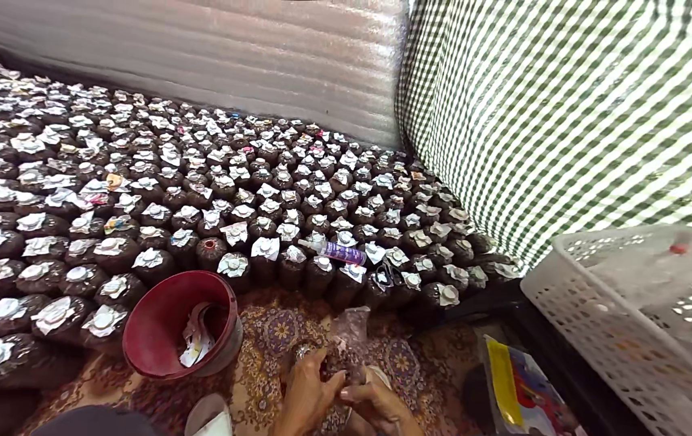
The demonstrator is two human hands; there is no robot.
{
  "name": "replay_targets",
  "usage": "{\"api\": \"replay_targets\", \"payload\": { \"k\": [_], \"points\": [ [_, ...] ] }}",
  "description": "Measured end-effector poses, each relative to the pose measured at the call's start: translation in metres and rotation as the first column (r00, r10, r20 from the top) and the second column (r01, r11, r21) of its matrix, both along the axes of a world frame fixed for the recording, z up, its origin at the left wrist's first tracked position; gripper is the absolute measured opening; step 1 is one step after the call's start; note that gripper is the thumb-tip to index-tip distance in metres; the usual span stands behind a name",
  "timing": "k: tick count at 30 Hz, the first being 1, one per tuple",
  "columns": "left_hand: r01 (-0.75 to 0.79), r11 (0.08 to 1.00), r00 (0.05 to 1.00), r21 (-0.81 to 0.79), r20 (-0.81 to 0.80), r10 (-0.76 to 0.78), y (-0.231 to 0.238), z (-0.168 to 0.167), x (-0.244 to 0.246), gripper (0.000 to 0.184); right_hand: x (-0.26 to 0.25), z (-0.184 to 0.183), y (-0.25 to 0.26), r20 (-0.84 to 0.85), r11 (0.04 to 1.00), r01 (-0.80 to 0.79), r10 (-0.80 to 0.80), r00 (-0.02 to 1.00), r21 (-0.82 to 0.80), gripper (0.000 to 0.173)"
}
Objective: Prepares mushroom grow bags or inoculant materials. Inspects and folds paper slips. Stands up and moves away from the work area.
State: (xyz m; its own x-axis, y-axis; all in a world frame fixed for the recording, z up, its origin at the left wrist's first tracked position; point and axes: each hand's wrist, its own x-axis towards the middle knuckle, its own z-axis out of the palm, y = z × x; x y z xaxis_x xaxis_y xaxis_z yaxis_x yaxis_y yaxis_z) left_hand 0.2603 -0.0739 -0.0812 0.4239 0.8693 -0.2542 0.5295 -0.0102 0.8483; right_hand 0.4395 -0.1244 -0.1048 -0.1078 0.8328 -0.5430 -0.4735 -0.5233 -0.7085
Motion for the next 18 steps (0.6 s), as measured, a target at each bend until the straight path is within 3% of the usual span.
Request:
{"api": "replay_targets", "payload": {
  "k": [3, 5, 7, 11, 14, 18],
  "points": [
    [-0.144, 0.989, 0.987, -0.018, -0.07, 0.143, 0.0, 0.002, 0.002, 0.055, -0.011, 0.012, 0.007, 0.268, 1.0, -0.002, -0.006, 0.963, 0.031, 0.112],
    [-0.207, 0.978, 0.968, 0.008, -0.144, 0.206, -0.001, 0.005, 0.006, 0.054, -0.02, 0.014, 0.009, 0.486, 0.997, 0.003, -0.037, 0.873, 0.071, 0.118],
    [-0.225, 0.974, 0.961, 0.026, -0.158, 0.227, -0.002, 0.009, 0.011, 0.055, -0.029, 0.012, 0.007, 0.585, 0.991, -0.009, -0.07, 0.808, 0.131, 0.122],
    [-0.156, 0.988, 0.977, 0.019, 0.148, 0.151, -0.002, 0.02, 0.017, 0.047, -0.024, 0.005, 0.016, 0.502, 0.971, 0.178, -0.234, 0.832, 0.158, 0.096],
    [-0.176, 0.982, 0.922, 0.069, 0.361, 0.14, 0.0, 0.023, 0.017, 0.04, 0.006, 0.009, 0.05, 0.395, 0.936, 0.334, -0.35, 0.85, 0.111, 0.081],
    [-0.304, 0.948, 0.899, 0.094, 0.359, 0.252, 0.012, 0.016, 0.0, 0.033, 0.07, 0.02, 0.128, 0.571, 0.921, 0.37, -0.37, 0.733, 0.122, 0.063]
  ]
}}
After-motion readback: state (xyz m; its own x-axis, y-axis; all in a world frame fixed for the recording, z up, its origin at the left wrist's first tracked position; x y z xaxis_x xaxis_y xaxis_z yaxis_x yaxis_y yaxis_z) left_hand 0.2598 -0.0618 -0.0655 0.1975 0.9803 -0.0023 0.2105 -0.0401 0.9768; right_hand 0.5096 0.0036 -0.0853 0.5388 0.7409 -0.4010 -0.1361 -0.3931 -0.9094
